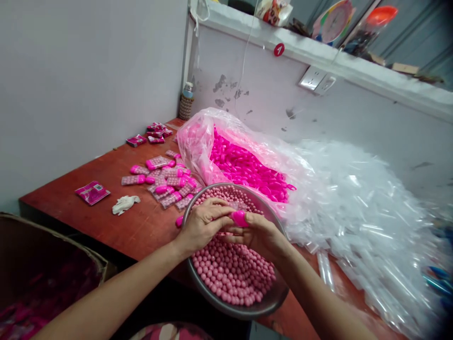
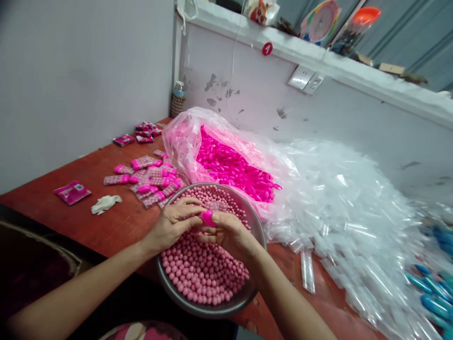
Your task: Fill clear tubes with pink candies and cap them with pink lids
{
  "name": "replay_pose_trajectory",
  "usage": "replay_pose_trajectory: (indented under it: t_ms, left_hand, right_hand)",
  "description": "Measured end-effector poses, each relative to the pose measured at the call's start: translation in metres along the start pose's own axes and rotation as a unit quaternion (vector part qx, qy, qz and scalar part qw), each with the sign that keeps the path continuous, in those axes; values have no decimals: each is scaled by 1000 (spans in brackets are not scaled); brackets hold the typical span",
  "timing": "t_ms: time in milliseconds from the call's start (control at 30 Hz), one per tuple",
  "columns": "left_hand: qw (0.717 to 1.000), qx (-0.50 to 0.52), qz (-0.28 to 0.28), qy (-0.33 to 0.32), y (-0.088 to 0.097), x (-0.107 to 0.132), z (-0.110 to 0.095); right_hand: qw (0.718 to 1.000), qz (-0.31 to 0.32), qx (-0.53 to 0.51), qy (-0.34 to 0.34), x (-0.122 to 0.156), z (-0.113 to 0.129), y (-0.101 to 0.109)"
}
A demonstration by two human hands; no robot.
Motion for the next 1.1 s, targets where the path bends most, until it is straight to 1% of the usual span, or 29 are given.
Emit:
replay_pose_trajectory:
  t_ms: [100,267,367,467,533,567,600,667,733,767,800,867,900,933,967,1000,1033,1100]
  left_hand:
    - [1000,-5,9,4,0,0,-1]
    - [1000,-27,5,-10,3,0,-4]
    - [999,-38,-16,0,3,1,-2]
    - [998,-39,-48,11,5,-1,-1]
    - [996,-40,-75,25,13,-10,-3]
    - [993,-47,-97,35,22,-17,-4]
    - [989,-62,-123,45,32,-25,-6]
    - [972,-115,-198,48,59,-42,-11]
    - [954,-172,-247,5,80,-54,-18]
    - [948,-194,-251,-10,86,-57,-19]
    - [946,-211,-247,-19,88,-57,-18]
    - [949,-227,-216,-7,82,-50,-12]
    - [954,-225,-199,7,75,-44,-8]
    - [959,-216,-182,24,66,-37,-5]
    - [964,-202,-165,41,57,-30,-1]
    - [969,-186,-150,55,48,-23,1]
    - [974,-173,-133,64,39,-18,3]
    - [980,-163,-100,60,26,-13,2]
  right_hand:
    - [999,-12,-30,1,-2,-5,-2]
    - [996,-48,-69,9,-10,-11,-4]
    - [995,-70,-70,8,-14,-11,-8]
    - [997,-62,-52,7,-16,-8,-14]
    - [998,-52,-36,20,-16,-2,-14]
    - [998,-52,-22,32,-14,3,-11]
    - [997,-57,-3,49,-12,9,-5]
    - [990,-88,55,94,-4,24,15]
    - [969,-149,134,141,5,40,43]
    - [953,-189,175,160,10,47,59]
    - [933,-230,214,176,15,53,73]
    - [903,-273,276,184,20,58,94]
    - [894,-274,305,178,21,57,100]
    - [888,-262,338,168,20,54,102]
    - [879,-242,380,158,18,50,100]
    - [863,-219,429,152,15,45,97]
    - [839,-199,482,152,11,41,92]
    - [782,-176,576,161,2,34,83]
Point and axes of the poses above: each hand's wrist, its own x-axis away from the middle knuckle, its own y-axis out of the back of the hand, z = x × y, the point moved 4 cm from there along -x, towards the middle knuckle, and after that the axes turned 5 degrees about y, right-handed, at the moved point
